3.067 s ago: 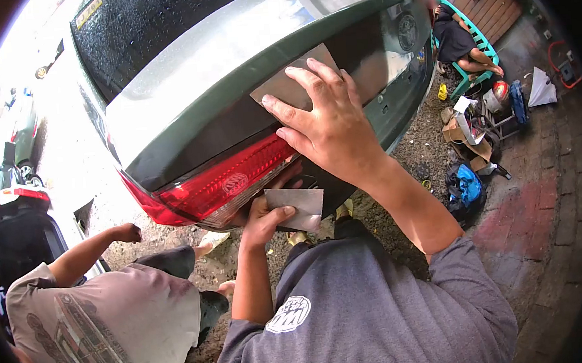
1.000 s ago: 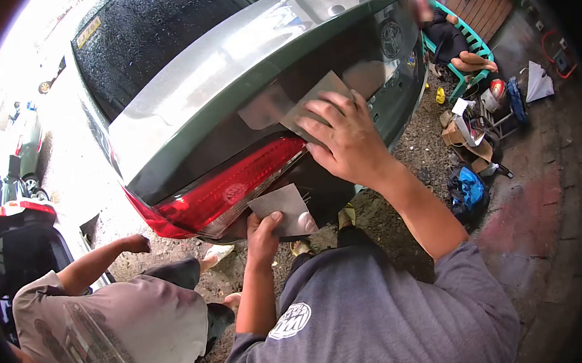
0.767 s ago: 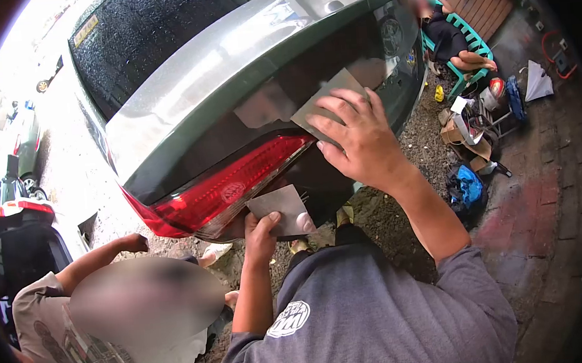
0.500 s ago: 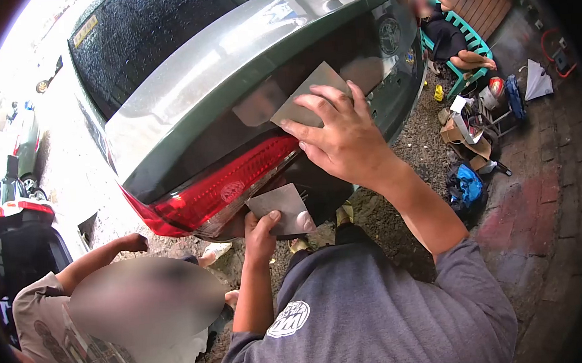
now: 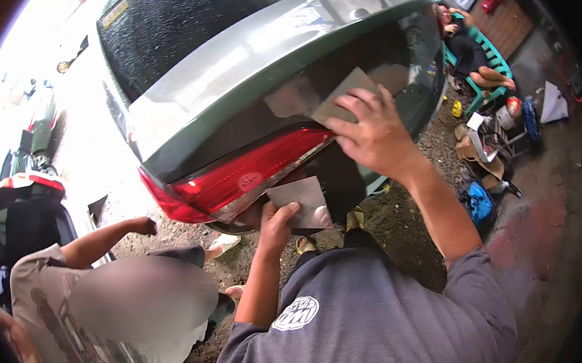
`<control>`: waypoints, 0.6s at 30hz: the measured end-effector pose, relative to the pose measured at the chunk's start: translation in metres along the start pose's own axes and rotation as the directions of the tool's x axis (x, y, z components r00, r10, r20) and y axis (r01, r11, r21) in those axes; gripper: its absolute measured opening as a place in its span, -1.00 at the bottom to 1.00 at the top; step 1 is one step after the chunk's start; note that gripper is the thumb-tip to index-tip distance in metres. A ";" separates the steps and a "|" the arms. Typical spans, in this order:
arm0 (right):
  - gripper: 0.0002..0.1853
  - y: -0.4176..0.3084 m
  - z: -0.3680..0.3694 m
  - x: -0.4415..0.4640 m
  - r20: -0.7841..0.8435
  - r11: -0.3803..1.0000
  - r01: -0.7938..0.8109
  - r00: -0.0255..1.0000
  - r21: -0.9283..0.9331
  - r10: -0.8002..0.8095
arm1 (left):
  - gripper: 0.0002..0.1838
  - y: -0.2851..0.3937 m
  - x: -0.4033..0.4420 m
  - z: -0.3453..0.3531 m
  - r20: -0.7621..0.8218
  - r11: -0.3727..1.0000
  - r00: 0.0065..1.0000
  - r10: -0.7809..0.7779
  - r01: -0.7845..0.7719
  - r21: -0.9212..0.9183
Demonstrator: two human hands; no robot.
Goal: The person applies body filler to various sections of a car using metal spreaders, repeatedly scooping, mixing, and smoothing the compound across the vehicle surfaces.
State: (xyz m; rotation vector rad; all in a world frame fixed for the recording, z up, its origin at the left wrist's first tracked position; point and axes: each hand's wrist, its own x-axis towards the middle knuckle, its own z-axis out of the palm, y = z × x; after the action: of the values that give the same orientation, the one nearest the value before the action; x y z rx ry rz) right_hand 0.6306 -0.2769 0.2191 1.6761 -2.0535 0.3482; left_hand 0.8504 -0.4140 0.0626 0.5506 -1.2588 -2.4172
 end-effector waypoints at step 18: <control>-0.47 -0.075 -0.067 -0.143 -0.080 0.341 0.036 0.990 0.940 0.116 | -0.63 0.015 -0.041 0.134 -0.047 0.919 0.998 -0.035 0.013 -0.393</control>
State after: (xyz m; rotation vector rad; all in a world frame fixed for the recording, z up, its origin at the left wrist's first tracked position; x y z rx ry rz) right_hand 0.7375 -0.1398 0.1979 2.0496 -1.8199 1.9612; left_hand 0.8214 -0.3100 0.1523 0.5074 -0.7142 -2.5597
